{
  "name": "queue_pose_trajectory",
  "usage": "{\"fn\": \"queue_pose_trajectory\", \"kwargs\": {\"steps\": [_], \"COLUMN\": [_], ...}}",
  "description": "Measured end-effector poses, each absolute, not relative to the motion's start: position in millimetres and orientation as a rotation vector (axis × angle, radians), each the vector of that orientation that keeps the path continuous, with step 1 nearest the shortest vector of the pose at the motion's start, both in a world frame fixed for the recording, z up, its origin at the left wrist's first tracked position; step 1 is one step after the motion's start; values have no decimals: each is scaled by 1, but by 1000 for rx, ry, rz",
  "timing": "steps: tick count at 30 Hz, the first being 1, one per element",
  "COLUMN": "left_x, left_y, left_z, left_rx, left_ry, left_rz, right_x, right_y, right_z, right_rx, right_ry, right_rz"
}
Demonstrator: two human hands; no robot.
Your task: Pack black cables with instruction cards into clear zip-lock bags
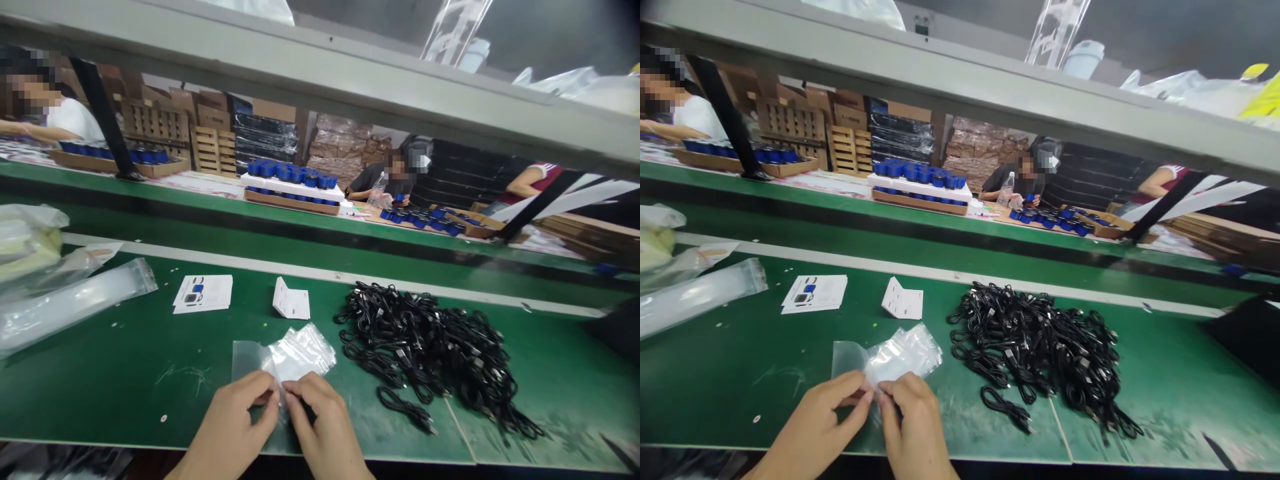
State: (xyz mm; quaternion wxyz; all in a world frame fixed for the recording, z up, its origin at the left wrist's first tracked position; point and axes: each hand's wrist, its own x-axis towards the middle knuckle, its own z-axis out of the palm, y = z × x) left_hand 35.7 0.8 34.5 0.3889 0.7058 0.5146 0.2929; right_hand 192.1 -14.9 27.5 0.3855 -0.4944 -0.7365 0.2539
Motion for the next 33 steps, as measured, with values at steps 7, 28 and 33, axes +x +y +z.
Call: {"fn": "queue_pose_trajectory", "kwargs": {"steps": [7,28,33], "left_x": [42,30,14], "left_y": [-6,0,9], "left_z": [24,4,5], "left_rx": [1966,2090,1748], "left_ry": [1535,1624,1676], "left_rz": [783,1075,978], "right_x": [179,198,214], "right_y": [-17,10,9], "right_z": [9,14,7], "right_rx": [-1161,-1439,-863], "right_ry": [-1936,-1938,-2255], "right_rz": [89,81,-201]}}
